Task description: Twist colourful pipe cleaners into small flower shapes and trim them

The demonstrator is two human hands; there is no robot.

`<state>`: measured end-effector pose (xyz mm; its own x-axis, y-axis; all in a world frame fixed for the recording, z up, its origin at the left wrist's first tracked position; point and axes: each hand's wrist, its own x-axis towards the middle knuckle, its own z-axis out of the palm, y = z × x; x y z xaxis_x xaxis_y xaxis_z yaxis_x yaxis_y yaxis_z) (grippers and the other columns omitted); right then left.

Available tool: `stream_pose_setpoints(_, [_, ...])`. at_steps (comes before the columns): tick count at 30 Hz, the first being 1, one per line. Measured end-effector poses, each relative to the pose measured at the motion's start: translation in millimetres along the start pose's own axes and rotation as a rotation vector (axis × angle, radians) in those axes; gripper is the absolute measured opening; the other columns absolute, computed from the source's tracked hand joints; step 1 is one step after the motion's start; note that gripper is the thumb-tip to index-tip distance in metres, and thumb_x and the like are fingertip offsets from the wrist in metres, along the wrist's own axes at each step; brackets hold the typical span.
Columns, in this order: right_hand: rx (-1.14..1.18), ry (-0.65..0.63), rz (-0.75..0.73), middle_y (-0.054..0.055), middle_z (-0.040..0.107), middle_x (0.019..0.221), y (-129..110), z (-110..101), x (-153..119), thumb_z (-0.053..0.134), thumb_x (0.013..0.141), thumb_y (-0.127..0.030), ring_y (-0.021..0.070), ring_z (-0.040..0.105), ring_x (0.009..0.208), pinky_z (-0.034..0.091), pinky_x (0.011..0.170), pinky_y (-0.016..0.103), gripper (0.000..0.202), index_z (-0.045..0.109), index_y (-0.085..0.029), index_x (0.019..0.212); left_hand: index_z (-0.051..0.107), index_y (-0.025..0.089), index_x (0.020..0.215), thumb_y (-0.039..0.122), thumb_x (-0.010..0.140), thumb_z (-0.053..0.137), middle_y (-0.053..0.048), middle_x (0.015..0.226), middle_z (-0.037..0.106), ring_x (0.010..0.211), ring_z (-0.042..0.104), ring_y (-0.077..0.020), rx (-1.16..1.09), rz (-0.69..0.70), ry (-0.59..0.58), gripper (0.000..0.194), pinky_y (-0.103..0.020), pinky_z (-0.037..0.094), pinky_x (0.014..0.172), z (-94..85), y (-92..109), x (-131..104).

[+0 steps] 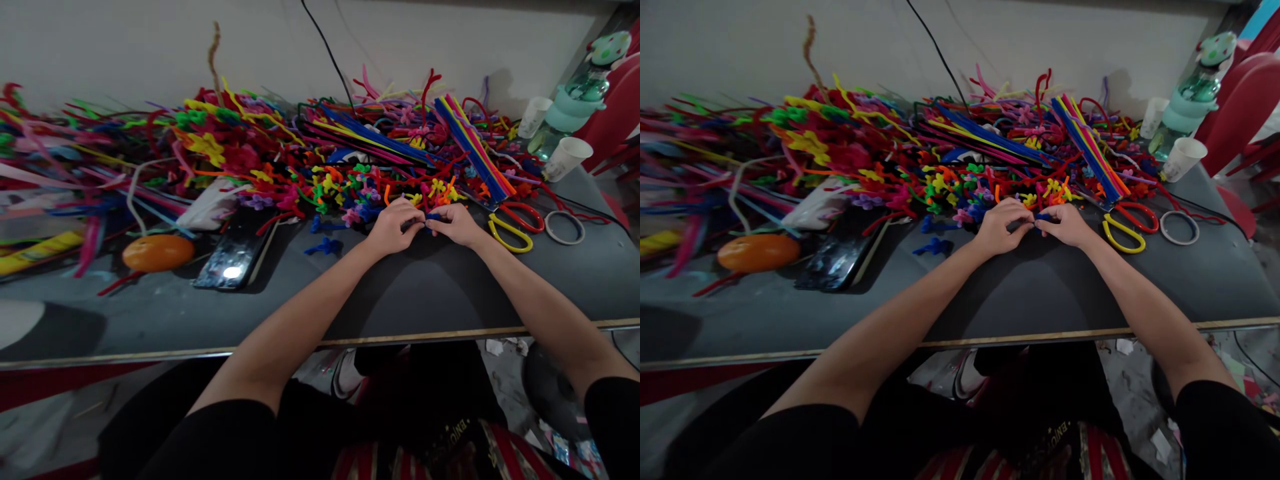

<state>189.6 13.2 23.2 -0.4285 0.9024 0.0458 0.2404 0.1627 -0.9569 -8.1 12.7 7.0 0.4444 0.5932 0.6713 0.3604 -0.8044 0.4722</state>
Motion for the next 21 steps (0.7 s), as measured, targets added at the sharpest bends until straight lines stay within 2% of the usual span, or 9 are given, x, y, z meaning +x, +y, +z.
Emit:
stream_pose_setpoints(6, [0.095,0.046,-0.032,-0.002,0.06,0.058,-0.5,2.4,2.7,0.074,0.071,-0.052,0.0101,0.051,0.056,0.04,0.057,0.025,0.035,0.065,-0.018,0.072,0.069,0.02,0.088,0.027,0.091,0.061,-0.006,0.083,0.072,0.085,0.064,-0.0205,0.088,-0.065,0.088,0.011,-0.038,0.054,0.08,0.3,1.9,-2.5])
stream_pose_setpoints(9, [0.131,0.087,-0.039,-0.002,0.061,0.067,2.1,4.3,4.7,0.074,0.071,-0.048,0.0098,0.05,0.059,0.038,0.054,0.024,0.035,0.066,-0.018,0.086,0.07,0.02,0.089,0.031,0.089,0.065,-0.006,0.085,0.073,0.087,0.065,-0.02,0.077,-0.097,0.092,0.012,-0.036,0.053,0.079,-0.5,1.8,-1.8])
stream_pose_setpoints(11, [0.177,0.11,-0.02,-0.002,0.06,0.072,4.5,5.2,5.7,0.072,0.071,-0.043,0.0095,0.049,0.06,0.035,0.05,0.023,0.037,0.065,-0.019,0.099,0.071,0.02,0.087,0.031,0.088,0.067,-0.006,0.084,0.073,0.085,0.065,-0.0188,0.036,-0.164,0.109,0.011,-0.033,0.053,0.075,1.7,2.1,-1.9])
stream_pose_setpoints(14, [0.249,0.156,0.029,-0.004,0.056,0.072,8.5,6.7,7.0,0.069,0.074,-0.041,0.0081,0.044,0.055,0.029,0.045,0.021,0.042,0.059,-0.021,0.11,0.072,0.019,0.086,0.032,0.086,0.07,-0.005,0.084,0.073,0.076,0.064,-0.0157,-0.084,-0.345,0.164,0.013,-0.029,0.052,0.067,10.2,1.1,-3.3])
stream_pose_setpoints(18, [0.236,0.247,-0.026,-0.004,0.056,0.07,11.6,10.4,8.7,0.075,0.071,-0.055,0.0079,0.047,0.054,0.034,0.043,0.021,0.046,0.058,-0.023,0.099,0.073,0.016,0.084,0.035,0.086,0.07,-0.004,0.079,0.074,0.067,0.064,-0.0136,-0.296,-0.574,0.229,0.02,-0.027,0.053,0.064,21.7,-3.3,-5.6])
stream_pose_setpoints(21, [0.209,0.267,-0.036,-0.003,0.056,0.063,11.8,11.8,9.7,0.077,0.067,-0.065,0.0097,0.051,0.054,0.039,0.044,0.022,0.051,0.061,-0.021,0.086,0.076,0.016,0.086,0.034,0.085,0.072,-0.005,0.08,0.076,0.067,0.065,-0.0144,-0.313,-0.573,0.241,0.019,-0.028,0.053,0.064,19.1,-5.2,-4.8])
